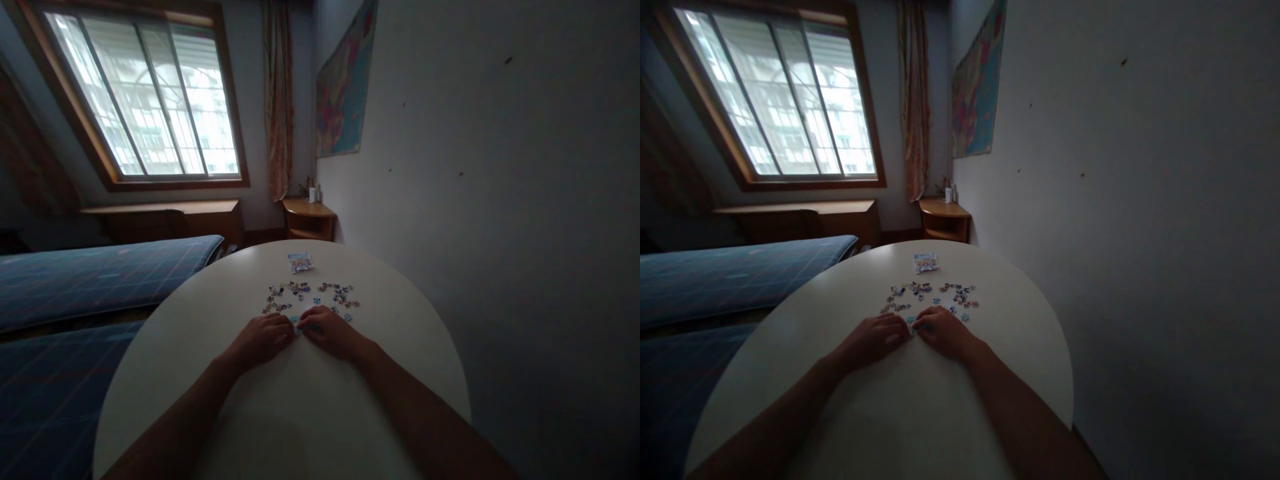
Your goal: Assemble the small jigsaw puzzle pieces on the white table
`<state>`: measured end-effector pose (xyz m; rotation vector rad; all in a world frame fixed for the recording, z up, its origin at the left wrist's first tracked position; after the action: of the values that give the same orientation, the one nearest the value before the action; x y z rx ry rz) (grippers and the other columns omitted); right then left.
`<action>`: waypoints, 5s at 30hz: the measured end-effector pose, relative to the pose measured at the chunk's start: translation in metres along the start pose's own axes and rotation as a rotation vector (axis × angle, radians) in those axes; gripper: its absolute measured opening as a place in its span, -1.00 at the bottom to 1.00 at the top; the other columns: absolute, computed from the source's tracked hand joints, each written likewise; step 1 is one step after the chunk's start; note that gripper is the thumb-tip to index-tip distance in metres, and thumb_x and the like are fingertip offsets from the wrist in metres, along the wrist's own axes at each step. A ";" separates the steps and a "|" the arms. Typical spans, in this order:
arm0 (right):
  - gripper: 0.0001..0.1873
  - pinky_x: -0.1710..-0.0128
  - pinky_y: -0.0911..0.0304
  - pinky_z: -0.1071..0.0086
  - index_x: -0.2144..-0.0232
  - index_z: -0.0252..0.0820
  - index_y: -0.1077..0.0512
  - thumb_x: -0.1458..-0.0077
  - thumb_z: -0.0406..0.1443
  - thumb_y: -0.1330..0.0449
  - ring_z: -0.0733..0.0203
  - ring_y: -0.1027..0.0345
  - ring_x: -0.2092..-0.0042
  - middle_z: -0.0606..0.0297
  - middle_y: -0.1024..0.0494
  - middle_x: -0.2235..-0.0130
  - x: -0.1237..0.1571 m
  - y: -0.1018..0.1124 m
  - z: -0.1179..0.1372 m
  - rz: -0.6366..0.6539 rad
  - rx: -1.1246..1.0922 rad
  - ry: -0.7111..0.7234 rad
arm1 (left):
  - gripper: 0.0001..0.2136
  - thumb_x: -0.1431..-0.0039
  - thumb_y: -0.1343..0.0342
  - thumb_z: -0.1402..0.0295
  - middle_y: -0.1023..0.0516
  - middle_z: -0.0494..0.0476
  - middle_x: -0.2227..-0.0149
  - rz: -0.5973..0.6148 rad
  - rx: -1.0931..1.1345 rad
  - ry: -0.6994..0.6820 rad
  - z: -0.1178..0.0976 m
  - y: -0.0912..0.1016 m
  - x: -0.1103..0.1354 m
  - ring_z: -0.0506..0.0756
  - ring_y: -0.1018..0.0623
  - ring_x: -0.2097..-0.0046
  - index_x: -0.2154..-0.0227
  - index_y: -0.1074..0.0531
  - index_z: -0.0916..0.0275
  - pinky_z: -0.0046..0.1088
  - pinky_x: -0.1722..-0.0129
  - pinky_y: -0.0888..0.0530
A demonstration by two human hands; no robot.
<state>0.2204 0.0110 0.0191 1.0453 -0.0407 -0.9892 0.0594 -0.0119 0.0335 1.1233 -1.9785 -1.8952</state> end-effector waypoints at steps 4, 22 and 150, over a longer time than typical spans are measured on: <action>-0.77 -0.06 -0.25 0.27 0.17 -0.11 -0.58 -0.10 -0.37 -0.24 0.16 -0.38 0.01 0.17 -0.57 0.10 0.001 0.000 -0.001 0.000 0.001 0.000 | -0.84 -0.29 -0.02 0.39 -0.58 0.05 0.28 0.014 -0.015 -0.003 -0.001 0.000 0.001 0.04 -0.55 0.21 0.33 -0.50 0.17 -0.49 0.19 -0.44; -0.82 -0.02 -0.25 0.29 0.25 -0.13 -0.57 -0.04 -0.25 -0.31 0.14 -0.38 0.02 0.17 -0.55 0.10 0.002 -0.002 0.008 0.015 0.032 -0.008 | -0.66 -0.17 -0.17 0.22 -0.48 0.18 -0.05 -0.127 0.163 0.161 0.022 -0.006 0.008 0.18 -0.42 -0.12 0.00 -0.40 0.14 -0.18 -0.14 -0.38; -0.80 0.11 -0.32 0.34 0.16 -0.12 -0.53 -0.18 -0.30 -0.17 0.21 -0.52 0.19 0.28 -0.65 0.24 -0.002 0.018 0.011 -0.227 -0.092 -0.169 | -0.71 -0.22 -0.04 0.21 -0.68 0.08 0.26 -0.241 0.619 0.550 0.021 -0.003 0.000 0.14 -0.62 0.15 0.16 -0.58 0.23 -0.36 0.02 -0.46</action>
<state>0.2258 0.0064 0.0389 0.8931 -0.0155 -1.2725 0.0480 0.0044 0.0274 1.8578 -2.1878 -0.8699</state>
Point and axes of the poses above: each hand's wrist, its own x-axis away from the middle knuckle, its own y-axis out of the back of the hand, z = x × y, the point moved 5 cm from there along -x, towards the middle knuckle
